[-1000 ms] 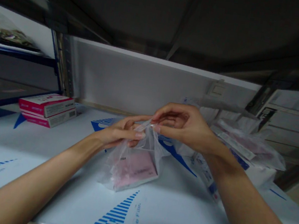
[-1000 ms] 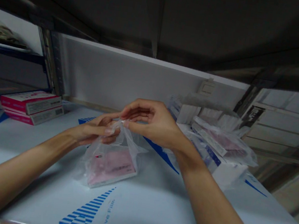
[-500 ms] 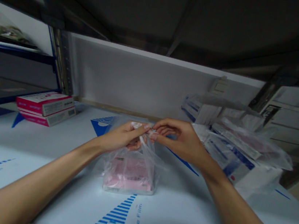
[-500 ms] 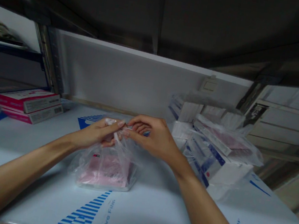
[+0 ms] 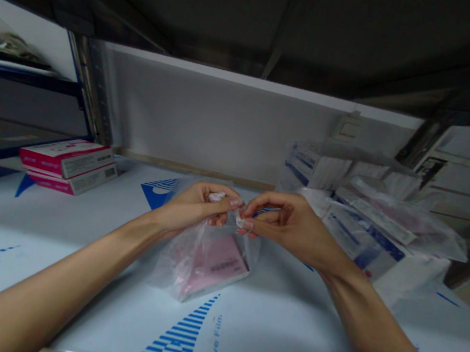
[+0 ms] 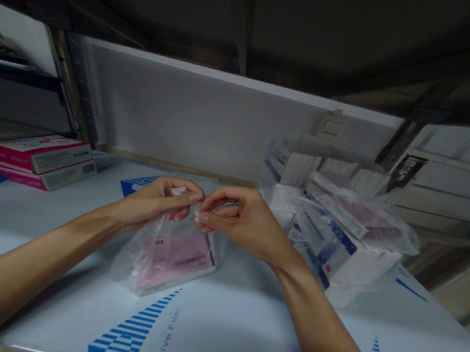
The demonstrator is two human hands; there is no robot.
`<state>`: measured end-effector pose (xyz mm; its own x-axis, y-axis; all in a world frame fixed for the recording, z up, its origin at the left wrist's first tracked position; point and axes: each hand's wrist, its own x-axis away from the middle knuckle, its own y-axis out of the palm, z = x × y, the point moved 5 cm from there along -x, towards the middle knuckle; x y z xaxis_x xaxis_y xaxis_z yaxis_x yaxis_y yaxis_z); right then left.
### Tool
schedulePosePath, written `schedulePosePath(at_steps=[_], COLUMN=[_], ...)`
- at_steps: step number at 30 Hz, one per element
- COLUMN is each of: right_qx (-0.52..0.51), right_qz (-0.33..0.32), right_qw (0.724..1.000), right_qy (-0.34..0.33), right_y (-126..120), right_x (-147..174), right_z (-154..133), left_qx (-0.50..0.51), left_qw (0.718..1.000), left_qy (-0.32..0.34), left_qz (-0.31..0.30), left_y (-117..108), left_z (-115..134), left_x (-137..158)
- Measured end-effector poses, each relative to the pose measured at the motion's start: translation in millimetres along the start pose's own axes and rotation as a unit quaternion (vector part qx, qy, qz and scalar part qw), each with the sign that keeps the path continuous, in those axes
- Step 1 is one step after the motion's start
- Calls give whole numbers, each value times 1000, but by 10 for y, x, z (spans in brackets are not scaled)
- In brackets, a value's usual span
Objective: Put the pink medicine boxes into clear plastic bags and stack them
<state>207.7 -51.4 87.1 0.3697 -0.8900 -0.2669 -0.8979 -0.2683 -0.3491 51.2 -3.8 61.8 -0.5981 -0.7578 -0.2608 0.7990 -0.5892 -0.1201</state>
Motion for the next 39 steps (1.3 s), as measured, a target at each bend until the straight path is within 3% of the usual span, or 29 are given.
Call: schedulePosePath(at_steps=[4, 6, 9, 14, 17, 20, 24, 27, 31, 39], right_qx=[178, 231, 157, 33, -48, -94, -88, -71, -65, -36], right_qz=[107, 84, 5, -11, -43, -26, 68, 134, 181, 281], right_qw=[975, 959, 974, 995, 997, 995, 994, 988, 981, 957], right_qy=[-80, -144, -162, -89, -36, -33, -13, 14, 34, 57], right_y=[5, 66, 133, 80, 77, 55, -41, -145, -275, -475], right_x=[-39, -52, -72, -114, -152, -193, -211, -188, -159, -105], right_z=[19, 20, 117, 270, 318, 339, 401, 432, 447, 522], left_qx=[-75, -118, -233, -418, -458, -481, -488, -485, -478, -401], left_qw=[997, 991, 958, 843, 795, 774, 787, 811, 831, 894], left_qy=[22, 57, 166, 333, 395, 413, 376, 327, 279, 201], left_qz=[-23, -38, -21, 59, 45, 13, -5, 22, 50, 10], left_y=[24, 30, -8, -63, -5, 62, 79, 21, -52, -173], left_z=[50, 102, 242, 435, 438, 384, 309, 268, 224, 197], left_x=[31, 57, 119, 259, 307, 314, 294, 264, 209, 122])
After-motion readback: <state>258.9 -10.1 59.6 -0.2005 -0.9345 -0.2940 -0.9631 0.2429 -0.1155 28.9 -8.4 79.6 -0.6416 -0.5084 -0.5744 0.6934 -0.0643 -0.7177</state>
